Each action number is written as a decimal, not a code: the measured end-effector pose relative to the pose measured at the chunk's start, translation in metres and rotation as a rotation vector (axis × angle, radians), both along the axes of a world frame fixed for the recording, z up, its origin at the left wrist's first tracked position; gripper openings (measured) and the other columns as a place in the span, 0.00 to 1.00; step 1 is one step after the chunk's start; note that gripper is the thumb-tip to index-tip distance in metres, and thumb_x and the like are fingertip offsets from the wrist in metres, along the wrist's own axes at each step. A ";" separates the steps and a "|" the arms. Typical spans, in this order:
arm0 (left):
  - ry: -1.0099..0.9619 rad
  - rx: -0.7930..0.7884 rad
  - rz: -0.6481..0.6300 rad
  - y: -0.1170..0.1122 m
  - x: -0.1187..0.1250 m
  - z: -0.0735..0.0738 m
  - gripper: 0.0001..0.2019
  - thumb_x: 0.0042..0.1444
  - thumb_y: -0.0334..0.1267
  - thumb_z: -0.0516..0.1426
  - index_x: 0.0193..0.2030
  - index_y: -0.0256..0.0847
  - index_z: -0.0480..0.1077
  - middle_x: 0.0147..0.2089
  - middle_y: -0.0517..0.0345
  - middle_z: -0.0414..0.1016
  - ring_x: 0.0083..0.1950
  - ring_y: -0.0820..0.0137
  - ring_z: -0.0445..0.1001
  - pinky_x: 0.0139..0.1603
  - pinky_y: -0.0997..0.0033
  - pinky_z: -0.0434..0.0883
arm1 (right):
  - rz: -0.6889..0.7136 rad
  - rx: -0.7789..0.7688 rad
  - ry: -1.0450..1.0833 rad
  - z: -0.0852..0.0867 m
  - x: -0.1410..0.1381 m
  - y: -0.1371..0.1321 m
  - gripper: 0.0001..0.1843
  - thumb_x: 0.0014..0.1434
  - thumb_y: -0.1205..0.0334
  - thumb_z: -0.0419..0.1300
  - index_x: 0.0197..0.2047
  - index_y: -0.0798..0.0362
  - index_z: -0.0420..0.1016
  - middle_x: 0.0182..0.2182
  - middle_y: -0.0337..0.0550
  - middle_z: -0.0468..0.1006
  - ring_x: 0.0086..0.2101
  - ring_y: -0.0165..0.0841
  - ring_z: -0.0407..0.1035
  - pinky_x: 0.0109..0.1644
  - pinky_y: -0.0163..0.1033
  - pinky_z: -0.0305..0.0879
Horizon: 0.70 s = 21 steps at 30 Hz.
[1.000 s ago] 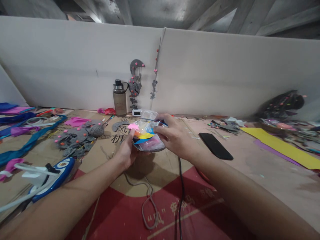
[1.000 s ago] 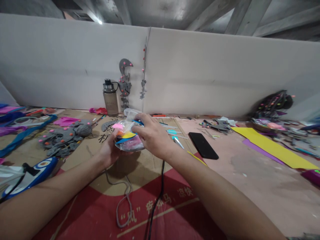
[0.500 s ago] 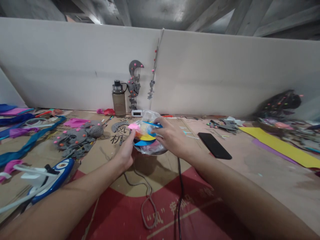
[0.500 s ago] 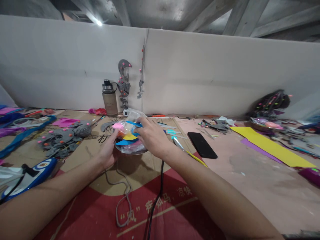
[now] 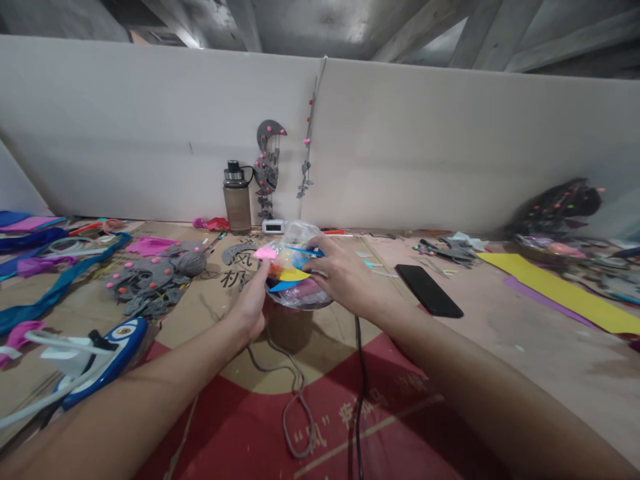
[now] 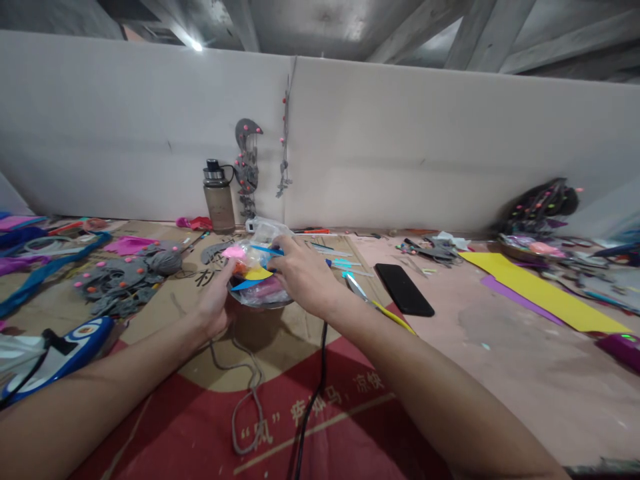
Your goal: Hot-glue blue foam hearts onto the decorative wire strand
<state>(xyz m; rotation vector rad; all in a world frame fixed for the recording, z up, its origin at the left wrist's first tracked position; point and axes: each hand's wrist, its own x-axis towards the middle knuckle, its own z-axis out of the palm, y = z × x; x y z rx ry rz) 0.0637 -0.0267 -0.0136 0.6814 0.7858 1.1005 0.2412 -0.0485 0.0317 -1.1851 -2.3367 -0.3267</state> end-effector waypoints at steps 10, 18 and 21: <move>-0.002 0.039 0.043 0.004 -0.007 -0.001 0.20 0.62 0.47 0.51 0.52 0.34 0.70 0.40 0.45 0.80 0.29 0.64 0.78 0.25 0.66 0.77 | 0.025 0.120 0.191 0.024 0.019 -0.005 0.10 0.62 0.67 0.51 0.43 0.54 0.72 0.45 0.53 0.71 0.45 0.40 0.66 0.49 0.46 0.64; 0.028 0.058 0.070 0.004 -0.004 -0.001 0.19 0.62 0.46 0.51 0.52 0.35 0.70 0.41 0.45 0.80 0.31 0.65 0.79 0.27 0.66 0.78 | -0.096 0.046 0.650 0.030 0.032 0.002 0.07 0.60 0.61 0.52 0.43 0.50 0.65 0.28 0.37 0.66 0.27 0.30 0.60 0.32 0.38 0.61; 0.032 0.046 0.088 0.007 -0.006 0.000 0.20 0.63 0.47 0.50 0.52 0.34 0.71 0.40 0.45 0.80 0.31 0.65 0.79 0.28 0.67 0.78 | -0.076 0.029 0.811 0.029 0.045 0.014 0.19 0.57 0.62 0.54 0.53 0.49 0.61 0.35 0.40 0.69 0.31 0.31 0.64 0.35 0.39 0.65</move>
